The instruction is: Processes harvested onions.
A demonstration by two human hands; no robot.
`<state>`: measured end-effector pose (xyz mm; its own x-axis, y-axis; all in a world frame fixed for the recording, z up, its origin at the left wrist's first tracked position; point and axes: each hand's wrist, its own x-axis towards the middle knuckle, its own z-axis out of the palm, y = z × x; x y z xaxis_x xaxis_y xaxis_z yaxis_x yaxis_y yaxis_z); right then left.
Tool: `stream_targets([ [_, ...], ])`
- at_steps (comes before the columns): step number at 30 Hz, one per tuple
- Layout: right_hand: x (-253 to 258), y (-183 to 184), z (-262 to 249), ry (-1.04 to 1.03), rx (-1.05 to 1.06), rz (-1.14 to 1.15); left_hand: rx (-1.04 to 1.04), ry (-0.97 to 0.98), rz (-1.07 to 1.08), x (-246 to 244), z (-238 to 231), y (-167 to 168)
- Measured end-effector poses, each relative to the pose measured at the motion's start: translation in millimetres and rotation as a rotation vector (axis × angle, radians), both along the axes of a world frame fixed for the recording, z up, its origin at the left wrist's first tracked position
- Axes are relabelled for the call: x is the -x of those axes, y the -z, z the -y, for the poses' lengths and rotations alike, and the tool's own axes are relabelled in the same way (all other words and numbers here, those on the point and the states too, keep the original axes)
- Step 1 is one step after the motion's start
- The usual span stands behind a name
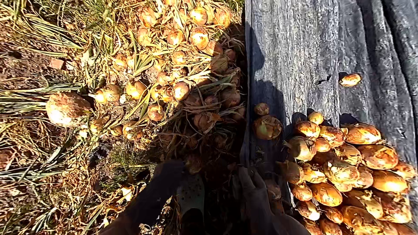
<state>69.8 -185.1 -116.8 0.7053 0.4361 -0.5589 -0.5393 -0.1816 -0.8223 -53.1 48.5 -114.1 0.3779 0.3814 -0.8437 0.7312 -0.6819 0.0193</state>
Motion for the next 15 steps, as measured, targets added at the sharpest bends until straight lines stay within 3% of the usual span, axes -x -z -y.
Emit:
stream_targets([
  [2,14,9,-1,-0.115,0.074,-0.102,0.115,-0.080,0.169,14,-3,4],
  [4,20,13,-4,-0.164,0.131,-0.212,0.268,-0.177,0.232,20,-2,-13],
  [7,17,-2,-1,-0.294,-0.043,-0.306,0.607,-0.280,0.391,34,0,-38],
  [10,15,-14,-4,-0.356,-0.179,-0.197,0.919,-0.547,0.528,30,7,-56],
  [12,15,-5,-4,-0.351,-0.198,-0.105,0.695,-0.635,0.573,12,14,-76],
  [13,14,-1,-4,-0.336,-0.182,-0.068,0.511,-0.545,0.613,2,20,-88],
  [15,7,-19,-5,-0.311,-0.110,0.002,0.230,-0.121,0.834,-12,37,-107],
])
